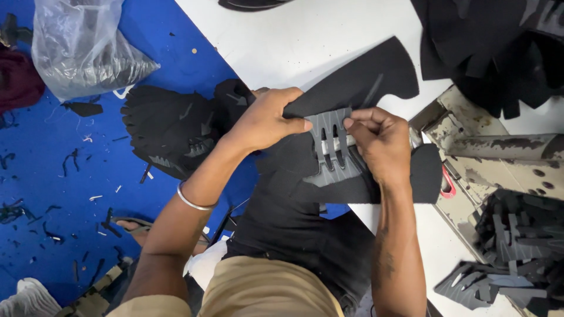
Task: The person aligns a grey plastic insert onto a black fabric piece and sews them together using a sewing machine. The person repeatedly picks up fabric pieces, positions them under the needle, and guides them through the machine to attach the insert.
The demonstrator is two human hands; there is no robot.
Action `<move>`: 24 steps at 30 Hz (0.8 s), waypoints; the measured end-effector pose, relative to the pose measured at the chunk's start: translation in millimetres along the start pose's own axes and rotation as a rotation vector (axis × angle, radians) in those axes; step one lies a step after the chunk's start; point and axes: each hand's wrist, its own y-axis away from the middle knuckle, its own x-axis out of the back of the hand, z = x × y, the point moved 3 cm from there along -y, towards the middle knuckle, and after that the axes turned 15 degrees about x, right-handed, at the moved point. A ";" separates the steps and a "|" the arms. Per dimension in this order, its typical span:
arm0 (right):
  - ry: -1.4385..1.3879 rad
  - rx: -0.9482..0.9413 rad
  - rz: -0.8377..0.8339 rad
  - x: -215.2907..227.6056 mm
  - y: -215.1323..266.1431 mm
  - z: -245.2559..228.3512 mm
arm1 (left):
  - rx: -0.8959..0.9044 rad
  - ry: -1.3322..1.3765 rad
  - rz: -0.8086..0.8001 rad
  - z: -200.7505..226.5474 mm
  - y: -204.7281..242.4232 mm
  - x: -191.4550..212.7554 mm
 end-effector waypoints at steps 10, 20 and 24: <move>-0.018 0.031 -0.016 1.6 0.7 -0.1 | 0.033 0.019 0.009 2.3 4.0 -0.4; 0.402 0.378 0.225 29.8 55.6 -9.9 | 0.048 -0.044 0.039 -3.3 1.6 -0.4; 0.544 0.283 0.250 27.5 73.1 -8.9 | -0.017 -0.029 0.011 7.4 14.3 -0.5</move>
